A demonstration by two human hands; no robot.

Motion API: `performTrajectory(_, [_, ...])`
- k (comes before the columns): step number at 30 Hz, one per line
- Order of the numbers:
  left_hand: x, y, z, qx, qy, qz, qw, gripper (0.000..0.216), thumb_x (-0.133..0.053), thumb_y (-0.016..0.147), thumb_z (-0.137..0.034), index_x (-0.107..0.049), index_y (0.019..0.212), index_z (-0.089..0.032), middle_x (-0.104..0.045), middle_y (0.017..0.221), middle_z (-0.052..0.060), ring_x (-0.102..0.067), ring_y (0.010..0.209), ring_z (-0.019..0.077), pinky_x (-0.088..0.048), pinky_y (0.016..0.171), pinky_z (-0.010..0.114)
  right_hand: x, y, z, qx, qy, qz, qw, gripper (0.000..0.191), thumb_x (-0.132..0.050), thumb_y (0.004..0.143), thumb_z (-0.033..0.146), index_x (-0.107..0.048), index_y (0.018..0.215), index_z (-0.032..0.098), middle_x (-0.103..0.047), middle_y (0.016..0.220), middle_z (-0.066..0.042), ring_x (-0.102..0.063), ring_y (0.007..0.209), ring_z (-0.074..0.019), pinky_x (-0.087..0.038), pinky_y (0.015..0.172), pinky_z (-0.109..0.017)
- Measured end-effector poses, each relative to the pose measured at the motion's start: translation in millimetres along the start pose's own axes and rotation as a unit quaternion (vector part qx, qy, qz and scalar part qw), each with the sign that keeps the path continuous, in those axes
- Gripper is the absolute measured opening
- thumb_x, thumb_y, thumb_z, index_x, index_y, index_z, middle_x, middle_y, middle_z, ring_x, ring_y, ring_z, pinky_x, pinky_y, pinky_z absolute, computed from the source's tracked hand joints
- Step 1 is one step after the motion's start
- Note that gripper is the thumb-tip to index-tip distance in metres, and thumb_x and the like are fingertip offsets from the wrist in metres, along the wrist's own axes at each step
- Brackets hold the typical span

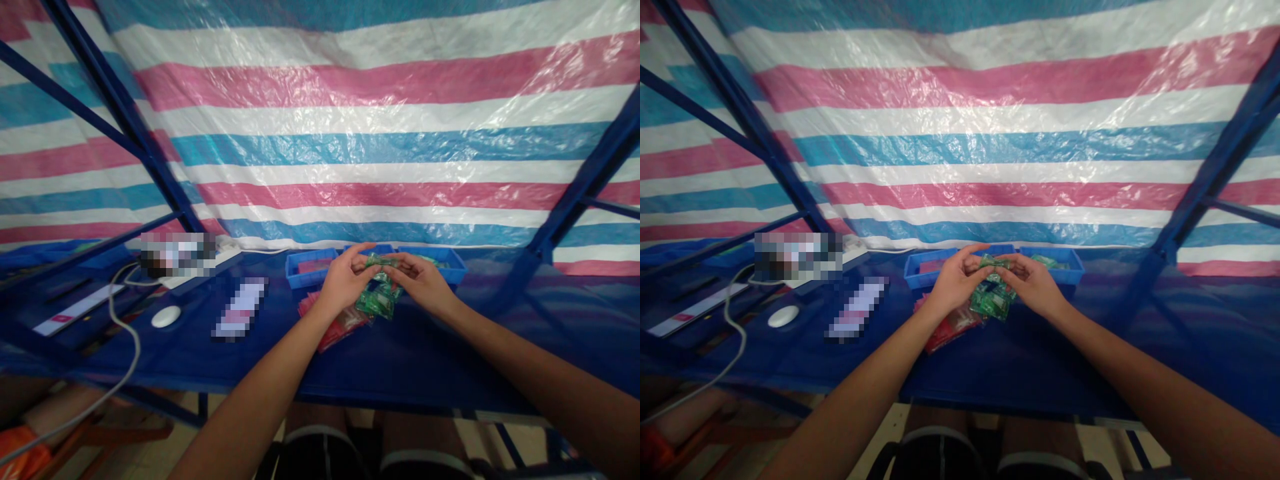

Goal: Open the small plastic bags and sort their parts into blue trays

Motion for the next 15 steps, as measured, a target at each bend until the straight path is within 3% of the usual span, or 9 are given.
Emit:
performTrajectory(6, [0.3,0.0,1.5,0.006,0.012,-0.018,1.0,0.05,-0.081,0.088,-0.033,-0.066,0.132,-0.016,-0.074,0.087,0.003,-0.07,0.076,0.0144,-0.052,0.071,0.024,-0.1,-0.6,0.9,0.007,-0.001,0.003,1.0,0.04,-0.077,0.09,0.052,-0.072,0.121,0.027,-0.075,0.087,-0.003,-0.065,0.069,-0.0204,-0.056,0.066,-0.037])
performTrajectory(10, [-0.9,0.2,-0.1,0.012,-0.013,-0.021,1.0,0.054,-0.084,0.085,-0.034,-0.064,0.132,-0.016,-0.077,0.095,0.006,-0.073,0.083,0.0164,-0.055,0.078,0.027,-0.3,-0.6,-1.4,0.007,0.023,0.003,1.0,0.046,-0.077,0.09,0.054,-0.067,0.126,0.027,-0.076,0.094,-0.002,-0.065,0.07,-0.0187,-0.054,0.065,-0.034])
performTrajectory(15, [-1.2,-0.3,-0.7,0.03,-0.018,-0.003,0.999,0.06,-0.084,0.085,-0.032,-0.061,0.138,-0.016,-0.078,0.096,0.007,-0.073,0.083,0.0167,-0.054,0.077,0.026,1.2,-0.1,-1.2,0.003,-0.015,-0.018,1.0,0.034,-0.077,0.09,0.056,-0.072,0.104,0.025,-0.071,0.077,-0.001,-0.061,0.065,-0.0186,-0.053,0.062,-0.034])
Point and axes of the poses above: each hand's wrist, its own y-axis towards the middle knuckle, its own x-axis out of the back of the hand, z = x × y, the point moved 1 cm from there along y, towards the middle knuckle
